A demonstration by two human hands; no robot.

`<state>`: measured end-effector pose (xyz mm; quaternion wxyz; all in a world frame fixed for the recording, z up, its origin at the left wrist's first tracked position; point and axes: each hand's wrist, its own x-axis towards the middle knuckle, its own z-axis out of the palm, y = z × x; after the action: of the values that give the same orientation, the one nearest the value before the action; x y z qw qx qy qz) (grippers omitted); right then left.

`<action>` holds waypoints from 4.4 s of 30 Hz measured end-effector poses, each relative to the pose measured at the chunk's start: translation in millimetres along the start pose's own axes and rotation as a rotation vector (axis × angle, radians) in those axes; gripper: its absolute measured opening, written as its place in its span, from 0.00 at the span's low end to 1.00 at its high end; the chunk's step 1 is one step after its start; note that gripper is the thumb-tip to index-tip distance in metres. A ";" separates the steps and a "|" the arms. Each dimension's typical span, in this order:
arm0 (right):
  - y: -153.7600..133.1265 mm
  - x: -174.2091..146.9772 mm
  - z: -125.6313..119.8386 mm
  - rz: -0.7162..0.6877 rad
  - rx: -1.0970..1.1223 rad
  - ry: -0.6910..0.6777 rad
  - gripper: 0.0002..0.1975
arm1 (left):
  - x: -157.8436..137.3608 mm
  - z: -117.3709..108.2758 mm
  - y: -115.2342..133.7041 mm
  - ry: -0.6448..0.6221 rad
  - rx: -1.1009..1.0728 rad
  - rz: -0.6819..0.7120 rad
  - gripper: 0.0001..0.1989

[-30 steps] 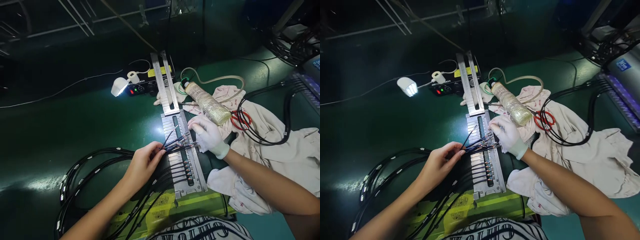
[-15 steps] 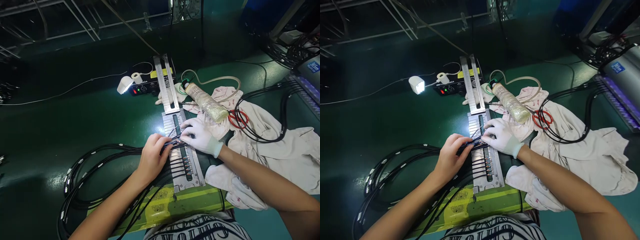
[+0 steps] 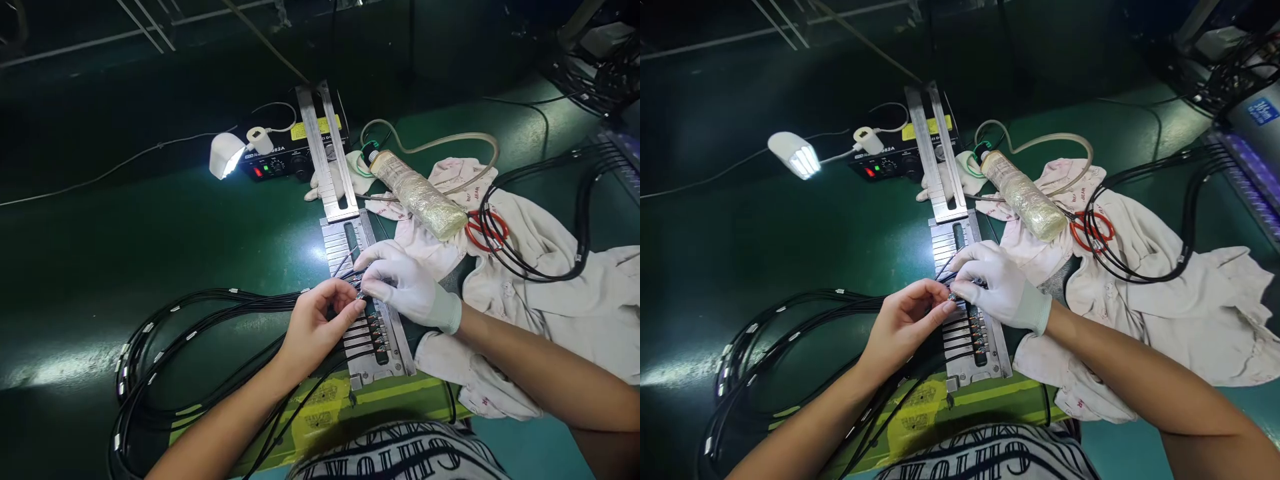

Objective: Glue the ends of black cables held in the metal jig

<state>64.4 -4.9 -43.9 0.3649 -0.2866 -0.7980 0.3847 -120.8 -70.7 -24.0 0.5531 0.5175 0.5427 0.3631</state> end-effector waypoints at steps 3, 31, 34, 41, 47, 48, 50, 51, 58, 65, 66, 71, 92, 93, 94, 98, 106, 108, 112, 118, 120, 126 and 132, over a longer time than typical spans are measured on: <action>-0.5 0.6 -2.1 -0.032 0.002 -0.034 0.07 | 2.1 -0.2 3.8 -0.029 -0.103 -0.089 0.09; -6.0 0.0 -0.5 0.048 0.061 -0.056 0.09 | 1.7 -13.5 12.4 -0.069 -0.104 -0.170 0.10; -7.5 0.1 0.0 0.040 0.055 -0.052 0.08 | 2.8 -11.1 13.6 -0.100 -0.130 -0.203 0.10; -12.1 0.0 1.6 -0.017 -0.017 -0.047 0.07 | 3.1 -2.8 1.2 -0.147 -0.388 -0.283 0.07; -11.0 -1.0 1.9 -0.001 -0.009 -0.063 0.07 | 2.3 -1.8 2.0 -0.094 -0.438 -0.308 0.07; -10.8 -1.0 1.8 0.003 -0.009 -0.064 0.07 | 2.2 -1.9 2.2 -0.090 -0.436 -0.309 0.07; -10.8 -0.8 1.7 0.005 -0.006 -0.061 0.07 | 2.1 -1.9 1.8 -0.087 -0.426 -0.303 0.08; -11.0 -0.6 1.7 0.006 -0.004 -0.060 0.07 | 2.1 -2.0 1.4 -0.086 -0.417 -0.299 0.08; -12.4 0.1 1.2 0.026 0.004 -0.069 0.08 | 2.1 -2.9 -0.5 -0.085 -0.374 -0.284 0.08; -12.0 -0.2 0.4 0.031 0.007 -0.076 0.07 | 1.4 -3.1 -1.0 -0.085 -0.381 -0.310 0.08; -12.1 -0.2 0.6 0.028 0.010 -0.073 0.07 | 1.3 -2.9 -1.3 -0.088 -0.370 -0.312 0.08; -13.5 0.1 2.4 0.010 0.020 -0.059 0.06 | 0.3 -1.8 -1.0 -0.085 -0.360 -0.326 0.09; -18.8 4.6 2.0 0.139 0.095 -0.133 0.11 | -3.5 3.2 8.3 -0.032 -0.526 -0.361 0.07; -20.4 5.0 2.5 0.140 0.084 -0.126 0.10 | -3.3 3.4 8.4 -0.033 -0.528 -0.361 0.07; -21.7 5.3 3.0 0.139 0.077 -0.120 0.10 | -3.0 3.6 8.6 -0.033 -0.528 -0.362 0.07; -22.9 5.8 4.3 0.138 0.082 -0.119 0.11 | -2.1 4.5 10.0 -0.030 -0.536 -0.367 0.06; -20.4 5.8 3.4 0.140 0.093 -0.126 0.11 | -1.3 5.0 10.8 -0.021 -0.547 -0.372 0.06; -19.7 5.9 4.1 0.136 0.091 -0.127 0.11 | -1.1 5.1 9.5 -0.022 -0.543 -0.371 0.06; -18.8 6.0 6.6 0.134 0.087 -0.125 0.10 | -3.1 4.9 5.6 -0.035 -0.531 -0.355 0.04; -17.2 6.9 -10.2 -0.047 -0.023 -0.244 0.08 | -7.4 -3.4 5.3 -0.087 0.111 0.106 0.05; -13.7 7.7 -23.1 -0.119 -0.177 -0.350 0.08 | -2.8 -8.4 1.6 0.010 0.425 0.322 0.07; 4.0 10.8 -43.6 -0.059 -0.454 -0.198 0.09 | 18.6 -13.9 -25.1 0.133 0.797 0.447 0.06; 15.9 10.1 -27.2 0.099 -0.542 0.005 0.08 | 27.3 -7.8 -34.2 0.163 0.860 0.439 0.08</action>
<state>83.3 22.2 -41.4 0.2577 -0.4132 -0.8560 0.1736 -129.9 -49.8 -62.2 0.1553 0.7710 0.5632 0.2535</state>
